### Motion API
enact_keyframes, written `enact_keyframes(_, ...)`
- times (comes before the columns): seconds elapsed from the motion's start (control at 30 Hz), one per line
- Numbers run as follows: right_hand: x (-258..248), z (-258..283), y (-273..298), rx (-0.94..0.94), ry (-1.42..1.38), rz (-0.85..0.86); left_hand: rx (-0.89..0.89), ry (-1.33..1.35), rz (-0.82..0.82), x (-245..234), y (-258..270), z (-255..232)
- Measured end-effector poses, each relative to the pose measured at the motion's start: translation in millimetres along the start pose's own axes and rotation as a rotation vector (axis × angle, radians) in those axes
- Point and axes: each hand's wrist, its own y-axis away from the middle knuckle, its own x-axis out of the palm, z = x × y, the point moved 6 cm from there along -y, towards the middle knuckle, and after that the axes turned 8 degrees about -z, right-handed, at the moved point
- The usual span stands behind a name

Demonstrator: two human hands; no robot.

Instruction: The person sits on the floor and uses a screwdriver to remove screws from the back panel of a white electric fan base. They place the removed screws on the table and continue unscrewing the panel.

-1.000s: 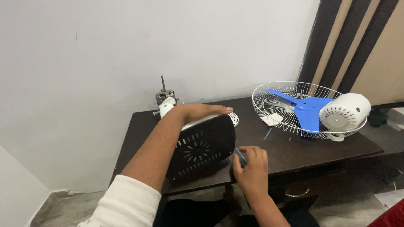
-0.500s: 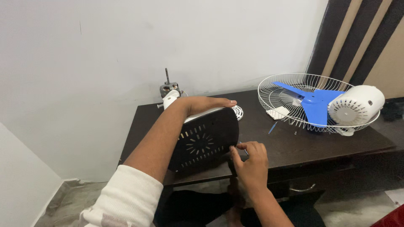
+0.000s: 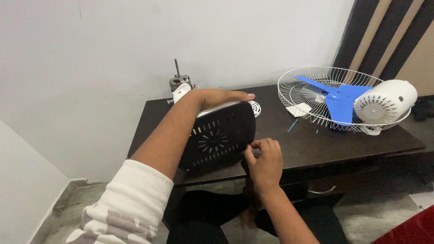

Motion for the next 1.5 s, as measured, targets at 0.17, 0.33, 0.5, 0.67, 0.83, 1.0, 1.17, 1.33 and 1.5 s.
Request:
enact_keyframes(0.17, 3.1, -2.9, 3.0, 0.002, 0.021, 0.054, 0.027, -0.013, 0.01, -0.1, 2.6, -2.4)
enact_keyframes(0.33, 1.2, -2.6, 3.9, -0.024, 0.026, 0.039, 0.03, -0.017, 0.002, -0.2, 3.6, -1.8)
enact_keyframes(0.5, 8.6, -13.0, 2.9, 0.061, 0.083, 0.129, 0.152, -0.05, -0.024, -2.3, 1.9, -6.7)
enact_keyframes(0.67, 13.4, -19.7, 3.2, 0.14, 0.055, 0.128, 0.103, -0.047, -0.028, -1.8, -0.9, -5.0)
enact_keyframes(0.83, 16.3, -26.2, 3.5, 0.306, 0.034, 0.143, 0.121, -0.05, -0.021, -1.0, -1.9, -5.9)
enact_keyframes(1.0, 15.3, -21.5, 6.3, 0.352, 0.079, 0.162, 0.022, -0.039, -0.02, -1.0, -0.3, 0.4)
enact_keyframes(1.17, 12.1, -10.7, 4.5, 0.182, 0.104, 0.071, 0.079, -0.037, -0.026, -2.6, 0.8, -4.2)
enact_keyframes(1.33, 8.1, -7.5, 5.8, 0.068, 0.062, 0.048, 0.085, -0.027, -0.027, -5.1, 0.8, -2.0)
enact_keyframes(1.5, 1.5, -6.0, 5.7, 0.073, -0.012, 0.025, 0.095, -0.018, -0.015, -2.9, 0.2, -1.7)
